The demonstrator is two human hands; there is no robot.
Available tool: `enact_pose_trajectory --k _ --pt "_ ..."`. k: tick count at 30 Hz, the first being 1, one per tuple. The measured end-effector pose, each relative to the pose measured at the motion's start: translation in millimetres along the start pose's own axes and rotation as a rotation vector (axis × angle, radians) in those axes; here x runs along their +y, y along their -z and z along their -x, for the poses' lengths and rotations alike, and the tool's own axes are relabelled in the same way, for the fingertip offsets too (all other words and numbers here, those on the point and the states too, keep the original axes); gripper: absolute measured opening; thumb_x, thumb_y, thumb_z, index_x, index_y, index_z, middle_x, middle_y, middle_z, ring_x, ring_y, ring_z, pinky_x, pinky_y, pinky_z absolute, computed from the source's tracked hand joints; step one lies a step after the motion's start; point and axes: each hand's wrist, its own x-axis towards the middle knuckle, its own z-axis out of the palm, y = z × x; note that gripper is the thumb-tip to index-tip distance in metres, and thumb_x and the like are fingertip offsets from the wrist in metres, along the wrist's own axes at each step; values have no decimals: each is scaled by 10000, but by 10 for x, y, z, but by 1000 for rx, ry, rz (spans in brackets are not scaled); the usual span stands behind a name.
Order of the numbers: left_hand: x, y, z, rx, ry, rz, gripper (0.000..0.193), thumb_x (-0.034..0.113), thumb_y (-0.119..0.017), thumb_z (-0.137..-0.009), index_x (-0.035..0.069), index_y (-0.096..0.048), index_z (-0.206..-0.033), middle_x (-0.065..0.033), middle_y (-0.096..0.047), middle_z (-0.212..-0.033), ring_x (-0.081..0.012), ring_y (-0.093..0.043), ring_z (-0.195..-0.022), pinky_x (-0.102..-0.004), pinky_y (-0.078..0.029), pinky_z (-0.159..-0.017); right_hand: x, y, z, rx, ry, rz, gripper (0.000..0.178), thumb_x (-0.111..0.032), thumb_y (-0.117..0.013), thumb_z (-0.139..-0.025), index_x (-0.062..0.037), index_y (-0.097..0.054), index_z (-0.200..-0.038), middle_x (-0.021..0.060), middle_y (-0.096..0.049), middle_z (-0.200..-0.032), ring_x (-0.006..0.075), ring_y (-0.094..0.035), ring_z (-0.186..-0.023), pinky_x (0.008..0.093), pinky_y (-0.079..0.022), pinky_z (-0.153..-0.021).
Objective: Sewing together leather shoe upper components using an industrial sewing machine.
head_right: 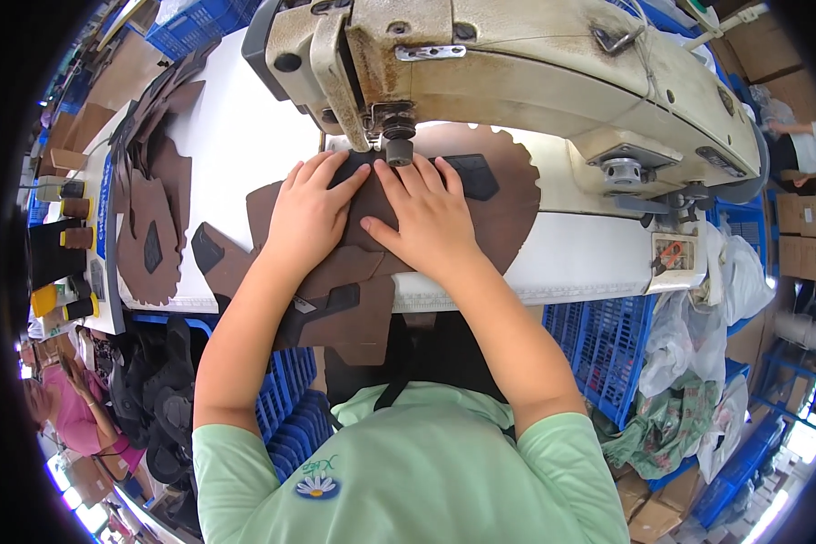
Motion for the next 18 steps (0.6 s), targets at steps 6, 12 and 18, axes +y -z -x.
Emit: enact_pose_trajectory --k 6,12,18 --pt "4 -8 -8 -15 -9 3 499 69 -604 -784 167 -640 -1273 -130 -564 -1315 -327 -497 -1265 -501 -389 -1070 -7 42 -8 -26 -13 -38 685 -473 -652 -833 -59 -511 -1360 110 -506 -1390 306 -467 -1266 505 -293 -1086" --pt "12 -5 -10 -24 2 -9 513 59 -590 -783 168 -635 -1282 -147 -554 -1321 -331 -485 -1280 -507 -374 -1084 -4 20 11 31 -9 -44 630 -439 -688 -804 -22 -566 -1261 143 -567 -1266 309 -458 -1278 484 -300 -1096" --pt "-1 -21 -16 -35 -21 -60 459 107 -590 -816 159 -642 -1268 -140 -558 -1326 -315 -492 -1272 -512 -386 -1068 14 -4 32 45 14 -63 677 -444 -666 -831 -50 -511 -1359 126 -534 -1348 314 -473 -1242 469 -310 -1115"
